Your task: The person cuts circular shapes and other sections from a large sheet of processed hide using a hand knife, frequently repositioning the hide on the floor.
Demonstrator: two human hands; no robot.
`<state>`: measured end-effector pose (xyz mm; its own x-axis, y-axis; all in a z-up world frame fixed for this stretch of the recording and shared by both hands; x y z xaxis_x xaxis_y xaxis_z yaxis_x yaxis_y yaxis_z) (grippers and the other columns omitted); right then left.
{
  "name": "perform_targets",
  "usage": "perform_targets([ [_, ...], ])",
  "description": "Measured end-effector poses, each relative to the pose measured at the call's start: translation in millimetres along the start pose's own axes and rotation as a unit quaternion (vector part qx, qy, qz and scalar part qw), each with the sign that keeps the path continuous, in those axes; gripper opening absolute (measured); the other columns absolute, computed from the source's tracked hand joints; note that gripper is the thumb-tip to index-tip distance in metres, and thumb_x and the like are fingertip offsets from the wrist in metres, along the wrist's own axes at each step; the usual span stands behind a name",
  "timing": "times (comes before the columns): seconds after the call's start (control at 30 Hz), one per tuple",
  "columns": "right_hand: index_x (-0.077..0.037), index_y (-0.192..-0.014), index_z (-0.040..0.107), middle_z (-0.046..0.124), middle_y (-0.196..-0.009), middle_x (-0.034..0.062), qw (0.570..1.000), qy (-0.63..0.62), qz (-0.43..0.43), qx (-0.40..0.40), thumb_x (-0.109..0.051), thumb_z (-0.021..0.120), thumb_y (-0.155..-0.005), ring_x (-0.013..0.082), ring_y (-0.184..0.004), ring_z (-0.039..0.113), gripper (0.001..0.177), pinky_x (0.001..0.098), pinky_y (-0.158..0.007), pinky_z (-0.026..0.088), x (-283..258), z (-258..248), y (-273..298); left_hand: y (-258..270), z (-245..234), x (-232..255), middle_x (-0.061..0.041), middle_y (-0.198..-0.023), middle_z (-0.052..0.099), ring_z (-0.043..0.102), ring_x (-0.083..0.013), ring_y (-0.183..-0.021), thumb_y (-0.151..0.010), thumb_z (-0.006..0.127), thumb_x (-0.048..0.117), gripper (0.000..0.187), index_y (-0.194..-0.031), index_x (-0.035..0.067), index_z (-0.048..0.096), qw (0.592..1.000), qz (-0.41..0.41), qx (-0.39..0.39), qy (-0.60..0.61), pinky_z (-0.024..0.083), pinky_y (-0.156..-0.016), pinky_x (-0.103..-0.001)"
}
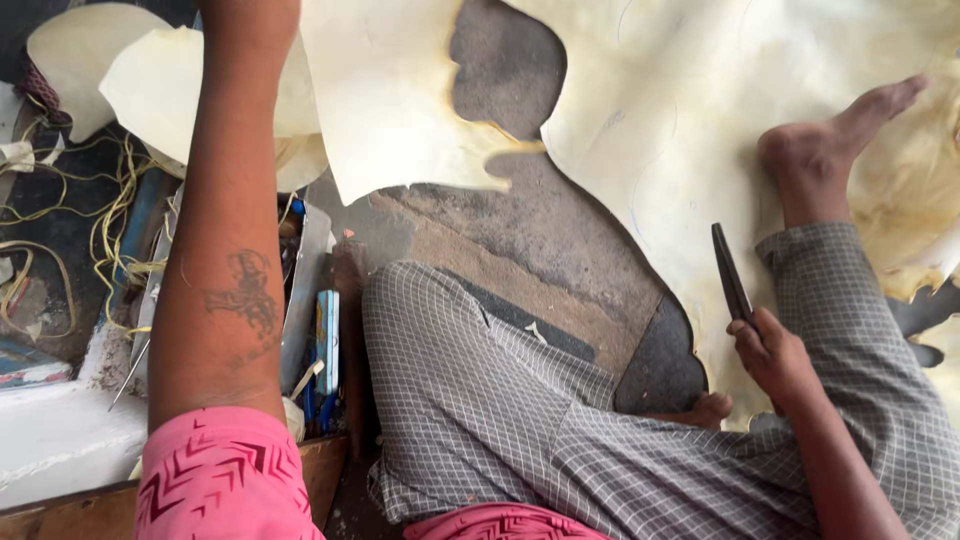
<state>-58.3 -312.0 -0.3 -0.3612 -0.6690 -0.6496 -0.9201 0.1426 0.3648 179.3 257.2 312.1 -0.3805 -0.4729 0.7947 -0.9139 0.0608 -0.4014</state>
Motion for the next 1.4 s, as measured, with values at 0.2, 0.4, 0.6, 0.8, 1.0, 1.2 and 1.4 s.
perform_targets([
  [0.2,-0.005,-0.102,0.066,0.066,-0.068,0.0131,1.0,-0.012,0.005,-0.003,-0.029,0.059,-0.1,0.0228,-0.061,0.065,0.025,0.0393,-0.059,0.052,15.2,8.1,-16.9,-4.7,19.3,-59.2,-0.007,-0.093,0.069,0.052,-0.0117,-0.07,-0.102,0.07,0.014,0.019,-0.116,0.004,0.062,0.981,-0.118,-0.013,0.156,0.037,-0.06,-0.032],
  [0.4,-0.007,-0.1,0.066,0.064,-0.064,0.0131,0.999,-0.003,0.028,-0.028,-0.03,0.057,-0.099,0.0224,-0.057,0.064,0.025,0.0395,-0.057,0.05,17.6,12.0,-27.4,-61.1,82.3,-158.7,-0.007,-0.097,0.069,0.055,-0.0121,-0.073,-0.1,0.07,0.015,0.028,-0.123,0.004,0.057,0.978,-0.153,0.002,0.139,0.041,-0.061,-0.031],
  [0.6,-0.005,-0.095,0.063,0.061,-0.063,0.0081,0.995,-0.025,0.087,-0.035,-0.032,0.056,-0.102,0.0183,-0.058,0.06,0.029,0.0372,-0.055,0.048,13.5,0.6,-28.8,-97.9,154.8,-224.1,-0.009,-0.103,0.068,0.061,-0.0159,-0.079,-0.097,0.071,0.016,0.04,-0.129,0.005,0.05,0.98,-0.183,0.063,-0.042,0.048,-0.065,-0.032],
  [0.8,-0.005,-0.099,0.062,0.055,-0.064,0.0036,0.992,-0.106,0.063,0.022,-0.027,0.054,-0.103,0.0125,-0.056,0.054,0.024,0.0319,-0.053,0.046,1.4,-26.6,-29.5,-144.6,215.6,-241.2,-0.01,-0.109,0.067,0.068,-0.0198,-0.085,-0.094,0.071,0.017,0.052,-0.136,0.005,0.043,0.981,-0.112,0.068,-0.14,0.056,-0.068,-0.033],
  [1.0,-0.003,-0.101,0.06,0.051,-0.068,-0.0009,0.974,-0.208,0.056,0.069,-0.024,0.052,-0.107,0.0077,-0.055,0.047,0.023,0.0274,-0.049,0.04,11.7,-38.7,-20.4,217.3,421.6,-170.2,-0.013,-0.106,0.072,0.07,-0.0157,-0.074,-0.091,0.072,0.021,0.044,-0.128,-0.001,0.059,0.853,-0.428,-0.278,0.111,0.057,-0.059,-0.026],
  [1.2,-0.004,-0.101,0.06,0.051,-0.069,-0.002,0.969,-0.224,-0.024,0.1,-0.024,0.052,-0.108,0.0052,-0.056,0.049,0.023,0.0236,-0.049,0.041,-13.2,-49.2,-6.0,259.9,512.2,-162.8,-0.015,-0.098,0.07,0.074,-0.0194,-0.08,-0.099,0.071,0.017,0.03,-0.113,-0.005,0.057,0.769,-0.489,-0.175,0.373,0.058,-0.061,-0.027],
  [1.4,-0.003,-0.104,0.058,0.046,-0.065,-0.0006,0.925,-0.332,-0.083,0.165,-0.021,0.049,-0.108,0.007,-0.048,0.041,0.02,0.024,-0.043,0.033,-74.0,-90.4,75.4,283.6,573.9,-166.4,-0.016,-0.077,0.07,0.07,-0.0223,-0.057,-0.102,0.056,0.012,0.019,-0.108,-0.006,0.056,0.775,-0.486,-0.14,0.379,0.048,-0.041,-0.031],
])
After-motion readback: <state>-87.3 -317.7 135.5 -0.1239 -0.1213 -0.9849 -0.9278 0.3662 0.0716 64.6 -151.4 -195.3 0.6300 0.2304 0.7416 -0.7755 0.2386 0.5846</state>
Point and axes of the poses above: each hand's wrist, its own y-axis away from the middle knuckle, its own z-axis out of the palm, x = y × z, the point moved 8 cm from there along -y, towards the middle knuckle
